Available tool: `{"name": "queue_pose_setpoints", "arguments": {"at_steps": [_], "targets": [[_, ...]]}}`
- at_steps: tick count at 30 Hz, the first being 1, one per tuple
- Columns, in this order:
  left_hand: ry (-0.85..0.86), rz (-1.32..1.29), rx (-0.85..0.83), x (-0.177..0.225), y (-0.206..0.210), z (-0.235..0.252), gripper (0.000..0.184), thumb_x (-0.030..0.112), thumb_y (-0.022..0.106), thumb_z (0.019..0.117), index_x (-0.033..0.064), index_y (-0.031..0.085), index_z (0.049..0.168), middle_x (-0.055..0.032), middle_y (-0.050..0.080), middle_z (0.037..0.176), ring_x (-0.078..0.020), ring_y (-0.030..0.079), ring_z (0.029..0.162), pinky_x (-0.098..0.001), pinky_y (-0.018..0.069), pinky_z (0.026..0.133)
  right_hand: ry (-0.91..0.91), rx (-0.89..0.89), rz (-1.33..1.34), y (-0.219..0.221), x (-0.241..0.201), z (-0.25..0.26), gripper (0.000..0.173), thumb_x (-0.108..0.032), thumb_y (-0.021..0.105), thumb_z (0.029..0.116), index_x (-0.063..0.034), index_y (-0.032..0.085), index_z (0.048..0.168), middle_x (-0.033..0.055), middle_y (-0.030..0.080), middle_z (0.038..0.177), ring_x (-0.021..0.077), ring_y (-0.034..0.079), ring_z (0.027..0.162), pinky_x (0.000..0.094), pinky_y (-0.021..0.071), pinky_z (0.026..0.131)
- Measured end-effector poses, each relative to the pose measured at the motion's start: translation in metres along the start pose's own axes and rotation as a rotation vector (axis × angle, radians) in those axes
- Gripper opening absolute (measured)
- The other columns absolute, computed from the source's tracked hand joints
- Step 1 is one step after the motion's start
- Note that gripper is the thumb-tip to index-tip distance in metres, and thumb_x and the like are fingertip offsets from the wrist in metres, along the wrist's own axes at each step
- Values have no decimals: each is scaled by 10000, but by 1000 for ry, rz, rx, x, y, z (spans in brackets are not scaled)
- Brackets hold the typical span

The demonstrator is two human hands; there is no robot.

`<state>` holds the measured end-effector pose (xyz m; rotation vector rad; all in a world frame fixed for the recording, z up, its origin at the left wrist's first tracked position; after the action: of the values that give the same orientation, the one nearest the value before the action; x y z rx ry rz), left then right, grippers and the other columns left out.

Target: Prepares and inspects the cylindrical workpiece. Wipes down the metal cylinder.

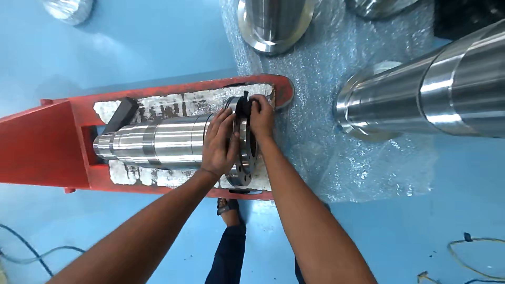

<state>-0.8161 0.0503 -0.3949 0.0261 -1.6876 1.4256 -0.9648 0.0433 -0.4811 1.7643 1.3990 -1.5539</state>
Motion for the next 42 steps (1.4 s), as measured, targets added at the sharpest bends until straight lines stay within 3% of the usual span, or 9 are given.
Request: {"name": "queue_pose_setpoints", "arguments": {"at_steps": [5, 9, 17, 22, 26, 30, 34, 39, 42], "targets": [[3, 7, 10, 1, -1, 2, 471, 250, 448, 1026, -5, 582, 1398, -191, 530, 1504, -346, 391, 1488, -483, 300, 1237, 356, -11, -75, -4, 36, -44, 342, -5, 482, 1023, 46, 590, 1344, 260, 625, 1329, 377, 609, 1249, 534, 482, 1057], [-3, -3, 10, 2, 0, -1, 479, 257, 444, 1021, -5, 580, 1399, -188, 523, 1513, -351, 394, 1485, -495, 308, 1229, 354, -6, -15, -12, 61, -111, 272, -15, 539, 1017, 43, 648, 1259, 247, 661, 1251, 358, 636, 1189, 526, 499, 1036], [-45, 8, -6, 5, 0, -3, 490, 243, 439, 1012, 6, 569, 1421, -184, 507, 1531, -358, 375, 1497, -515, 289, 1232, 504, -51, -94, -28, 6, -144, 315, -30, 460, 1051, 36, 576, 1335, 248, 635, 1284, 365, 631, 1180, 540, 504, 1003], [-52, -6, 10, 4, 0, -4, 494, 257, 419, 1028, 13, 564, 1432, -167, 497, 1546, -347, 376, 1499, -513, 304, 1224, 401, -111, -79, -38, -39, -143, 275, -96, 498, 1065, 21, 605, 1289, 220, 661, 1217, 321, 648, 1137, 513, 513, 980], [-60, -39, 57, 3, 0, -6, 463, 224, 381, 1058, 10, 583, 1415, -168, 523, 1523, -339, 400, 1487, -492, 314, 1227, 160, -31, -70, -24, -87, -107, 283, -42, 517, 1020, 18, 635, 1271, 211, 641, 1246, 309, 620, 1178, 477, 507, 1002], [-88, -73, 124, 5, -2, -7, 464, 207, 378, 1045, -63, 616, 1336, -214, 563, 1469, -366, 450, 1451, -492, 339, 1212, 1, 9, -158, -7, -105, -68, 255, -43, 524, 1013, 7, 681, 1208, 205, 647, 1220, 318, 618, 1167, 464, 508, 997], [-131, -58, 106, 2, -2, -9, 496, 214, 445, 1018, -44, 554, 1428, -190, 541, 1503, -304, 454, 1458, -447, 322, 1230, 35, -48, -448, 19, -117, -60, 292, -251, 588, 1029, -44, 701, 1202, 218, 586, 1290, 388, 570, 1193, 543, 480, 984], [-167, -181, 76, -1, -1, -8, 510, 221, 467, 1016, 11, 524, 1477, -112, 507, 1555, -251, 379, 1509, -467, 268, 1258, 113, -9, -564, 28, -113, -55, 271, -227, 533, 1044, -76, 708, 1185, 223, 556, 1315, 390, 558, 1201, 551, 481, 980], [-142, -257, 169, -2, -2, -8, 480, 206, 472, 998, 5, 586, 1418, -116, 551, 1515, -272, 424, 1483, -528, 292, 1229, 94, -3, -566, 28, -114, -54, 272, -199, 502, 1061, -60, 700, 1187, 227, 560, 1297, 383, 564, 1188, 541, 484, 973]]}}
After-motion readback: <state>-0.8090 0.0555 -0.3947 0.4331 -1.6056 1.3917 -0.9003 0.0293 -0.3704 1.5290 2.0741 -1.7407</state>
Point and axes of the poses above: each hand's wrist, its own z-axis towards the middle knuckle, its own y-axis out of the palm, x = y × z, the point moved 5 cm from there along z, towards the middle knuckle
